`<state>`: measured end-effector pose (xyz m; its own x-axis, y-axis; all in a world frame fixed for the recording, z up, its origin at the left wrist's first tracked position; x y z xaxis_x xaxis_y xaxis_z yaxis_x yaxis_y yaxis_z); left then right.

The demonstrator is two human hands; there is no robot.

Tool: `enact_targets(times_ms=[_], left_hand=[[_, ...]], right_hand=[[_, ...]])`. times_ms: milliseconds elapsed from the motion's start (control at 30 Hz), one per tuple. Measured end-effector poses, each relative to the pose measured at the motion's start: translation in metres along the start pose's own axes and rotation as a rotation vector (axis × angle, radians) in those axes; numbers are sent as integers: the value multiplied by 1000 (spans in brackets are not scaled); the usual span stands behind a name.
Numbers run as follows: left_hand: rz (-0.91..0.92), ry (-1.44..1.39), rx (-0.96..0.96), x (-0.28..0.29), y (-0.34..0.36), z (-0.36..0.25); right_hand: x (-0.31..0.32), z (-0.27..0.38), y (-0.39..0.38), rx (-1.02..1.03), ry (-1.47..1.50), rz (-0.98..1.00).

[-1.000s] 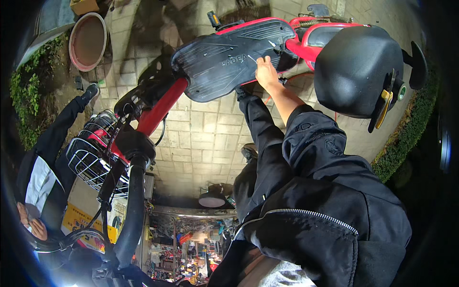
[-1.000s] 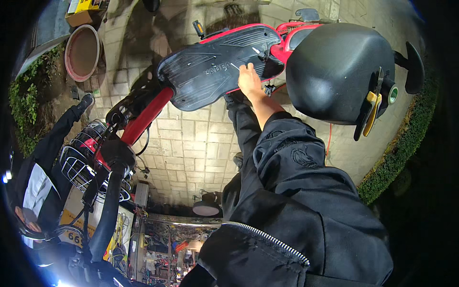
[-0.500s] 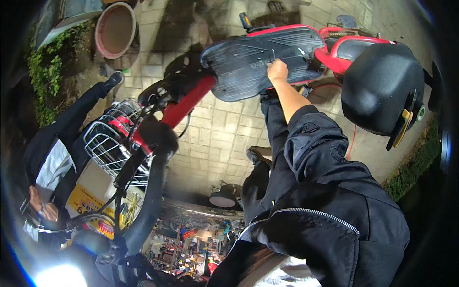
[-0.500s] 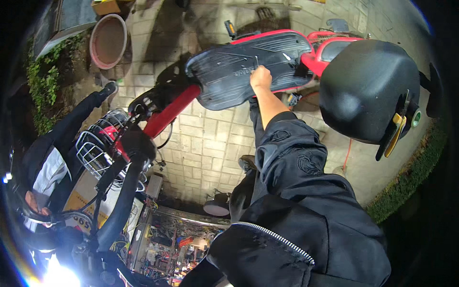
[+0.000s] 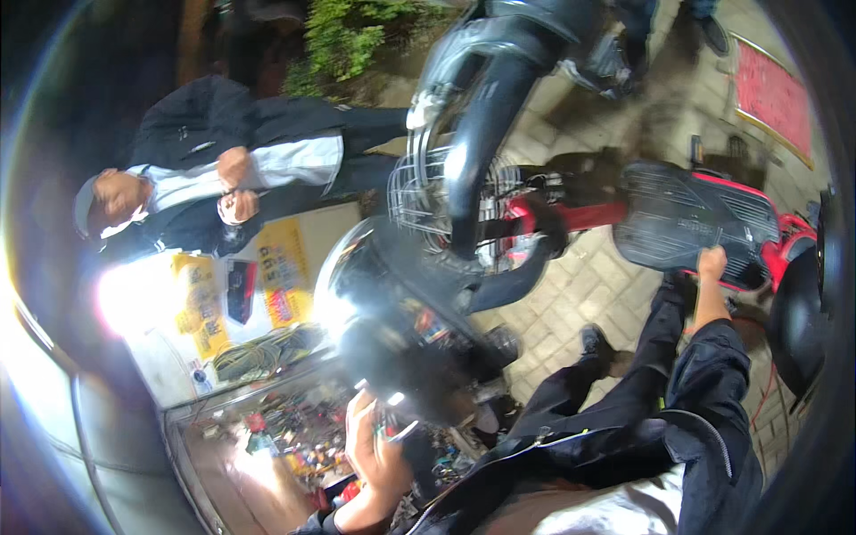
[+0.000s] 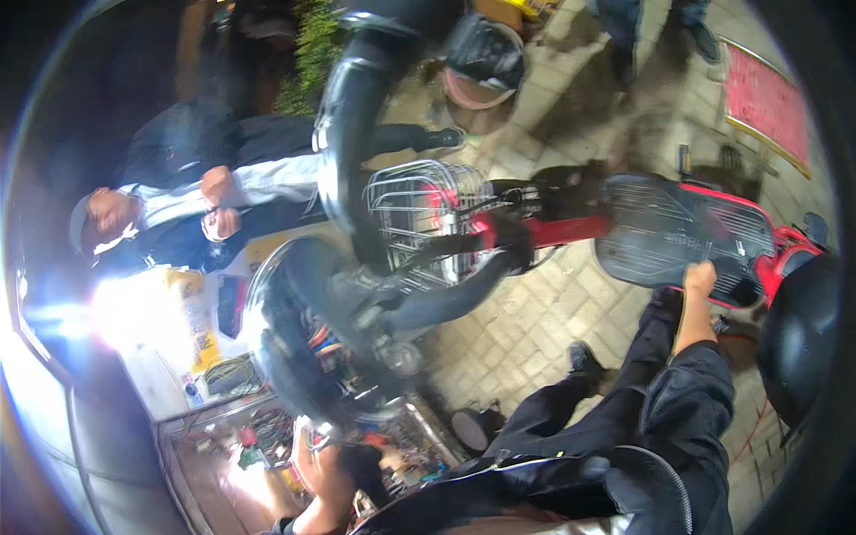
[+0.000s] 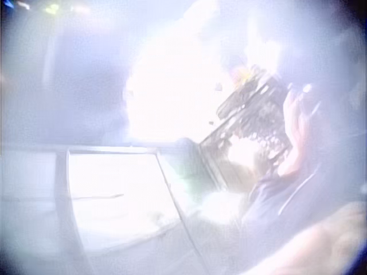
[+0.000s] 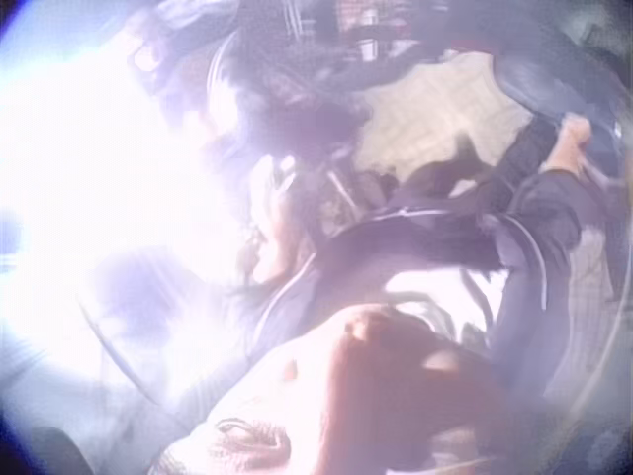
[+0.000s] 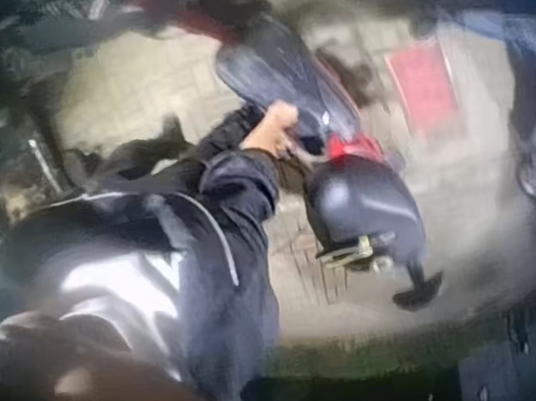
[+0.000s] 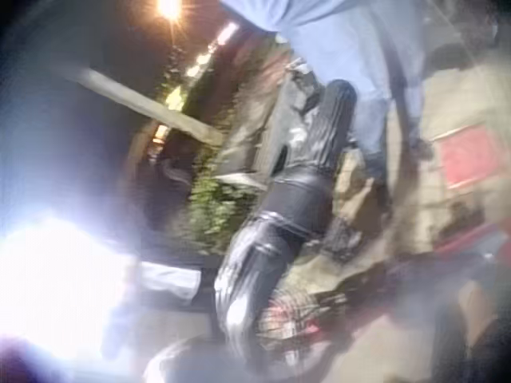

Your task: The person wraps electrical tape around exposed wires on the scooter's handlebar area, then uses a screwdriver to tighten screws on the handlebar assembly. The work is performed in a cluttered workshop with tools and parts visible in the background.

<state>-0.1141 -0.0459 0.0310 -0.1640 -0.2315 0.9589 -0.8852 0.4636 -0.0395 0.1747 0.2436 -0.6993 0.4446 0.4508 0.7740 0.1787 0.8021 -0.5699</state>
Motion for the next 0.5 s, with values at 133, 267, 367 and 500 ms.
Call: enact_targets(times_ms=[133, 267, 367, 500], left_hand=[[45, -105, -305, -11, 19, -30], [44, -299, -427, -22, 7, -47], [-52, -322, -613, -27, -10, -60], [-130, -375, -869, -26, -25, -65]], right_hand=[[-2, 21, -46, 196, 222, 51], [45, 70, -155, 85, 638, 489], [143, 134, -255, 175, 941, 776], [287, 183, -363, 282, 1022, 789]])
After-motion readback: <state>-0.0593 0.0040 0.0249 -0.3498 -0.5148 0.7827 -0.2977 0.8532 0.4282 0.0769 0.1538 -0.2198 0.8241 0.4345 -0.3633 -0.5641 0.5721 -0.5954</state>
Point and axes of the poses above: each hand's wrist, its own y-axis towards the middle knuckle, its own x-axis out of the back of the hand, z = x × y, the point moved 7 cm from there along y, towards the middle knuckle, and after that the axes turned 9 degrees about -x, right-handed, at the moved point
